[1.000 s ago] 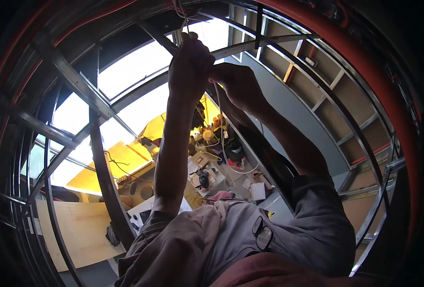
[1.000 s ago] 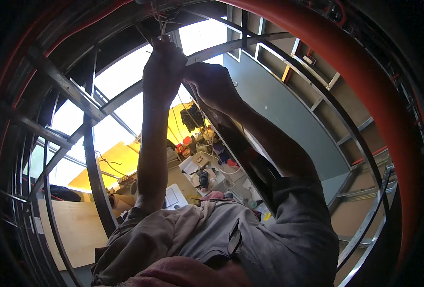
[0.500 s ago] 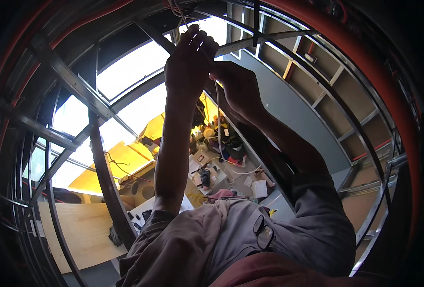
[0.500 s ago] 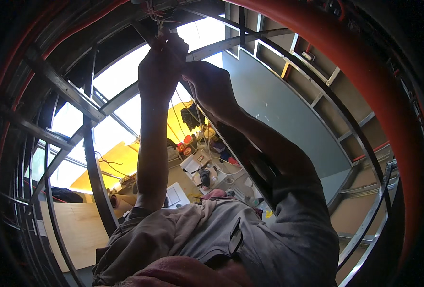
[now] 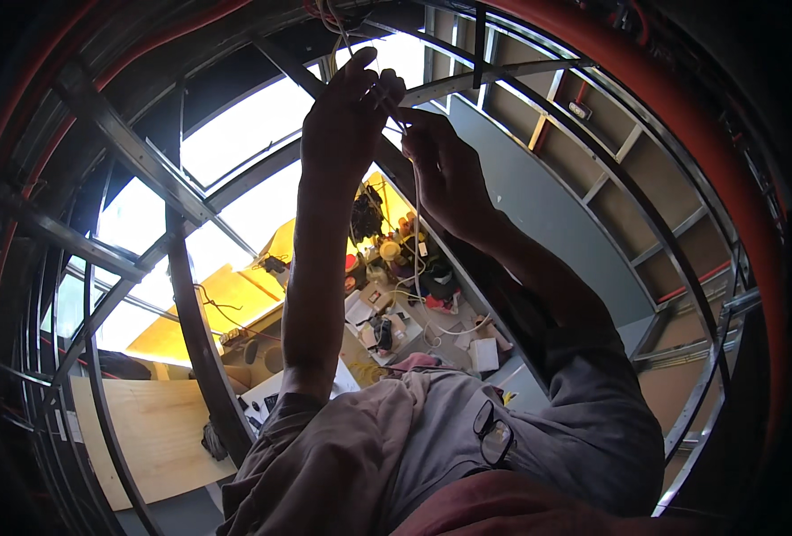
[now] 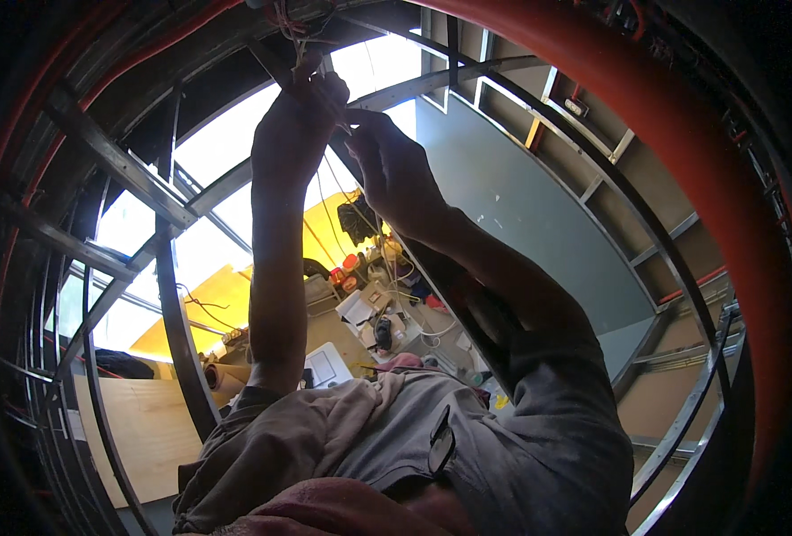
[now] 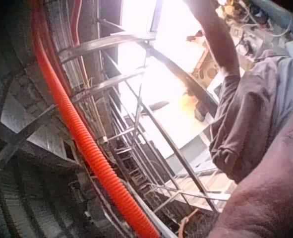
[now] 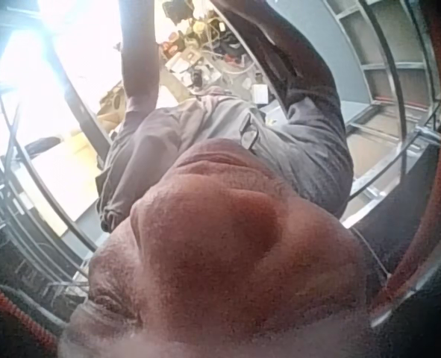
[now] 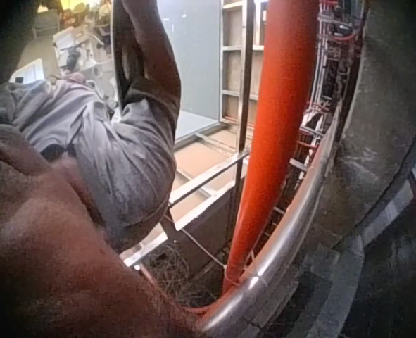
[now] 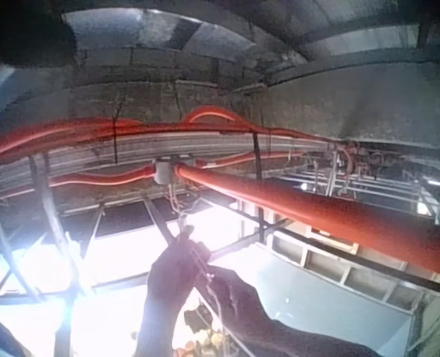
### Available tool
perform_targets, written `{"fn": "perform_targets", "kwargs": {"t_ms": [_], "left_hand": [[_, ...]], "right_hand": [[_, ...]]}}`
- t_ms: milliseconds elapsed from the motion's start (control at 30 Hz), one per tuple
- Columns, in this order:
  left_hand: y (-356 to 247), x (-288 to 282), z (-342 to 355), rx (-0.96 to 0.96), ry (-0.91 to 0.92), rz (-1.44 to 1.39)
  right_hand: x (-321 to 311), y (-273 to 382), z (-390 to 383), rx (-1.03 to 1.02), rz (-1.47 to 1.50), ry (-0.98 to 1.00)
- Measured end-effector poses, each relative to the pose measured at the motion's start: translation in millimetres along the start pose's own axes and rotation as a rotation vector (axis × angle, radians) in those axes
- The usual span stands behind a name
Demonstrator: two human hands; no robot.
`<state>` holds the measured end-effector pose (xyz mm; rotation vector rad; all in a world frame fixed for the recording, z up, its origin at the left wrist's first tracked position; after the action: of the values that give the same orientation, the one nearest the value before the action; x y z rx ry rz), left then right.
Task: Installing and organizing electrical wiring within a metal ceiling frame using pliers.
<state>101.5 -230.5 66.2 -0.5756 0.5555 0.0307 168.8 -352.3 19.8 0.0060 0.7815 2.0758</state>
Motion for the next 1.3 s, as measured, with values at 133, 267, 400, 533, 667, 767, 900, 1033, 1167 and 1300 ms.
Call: {"fn": "perform_targets", "kwargs": {"t_ms": [133,267,400,533,667,767,900,1033,1167,1300], "left_hand": [[-3.2,0.5,0.4,-0.141,0.149,-0.68],[1.7,-10.3,1.4,0.001,0.04,-0.291],[29.1,-7.3,20.7,-0.271,0.054,-0.829],[43.4,-15.7,57.5,-0.071,-0.078,-0.233],[34.9,-23.2,78.4,0.301,-0.135,0.303],[32.5,-27.6,86.0,0.437,-0.039,0.433],[14.4,-29.9,96.4,0.392,0.182,0.485],[19.8,-38.3,100.9,-0.199,0.344,-0.062],[12.0,-39.4,97.9,-0.209,0.475,-0.194],[29.3,-44.0,112.9,-0.135,0.644,-0.073]], "right_hand": [[-5.0,2.6,2.3,-0.324,-0.289,-0.099],[-7.1,-6.1,5.0,-0.22,-0.356,-0.093],[-2.6,-27.2,14.8,-0.136,-0.275,0.017],[18.6,-43.5,37.1,-0.334,-0.551,0.086],[36.0,-49.5,39.4,0.011,0.146,-0.097],[42.3,-46.8,40.2,-0.177,-0.21,-0.031],[43.5,-66.2,49.9,0.124,0.197,-0.077],[39.7,-74.3,49.0,-0.129,-0.015,-0.113],[32.4,-61.1,55.3,-0.174,-0.248,-0.061],[44.5,-25.0,75.3,0.065,0.223,-0.04]]}}
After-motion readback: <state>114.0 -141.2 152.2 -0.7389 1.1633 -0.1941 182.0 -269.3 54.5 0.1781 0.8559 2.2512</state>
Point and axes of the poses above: each hand's wrist, its own z-axis towards the middle knuckle, its own x-axis out of the palm, y = z × x, the point moved 4 cm from there along z, towards the middle knuckle, and after that the axes turned 11 degrees about -x, right-handed, at the moved point
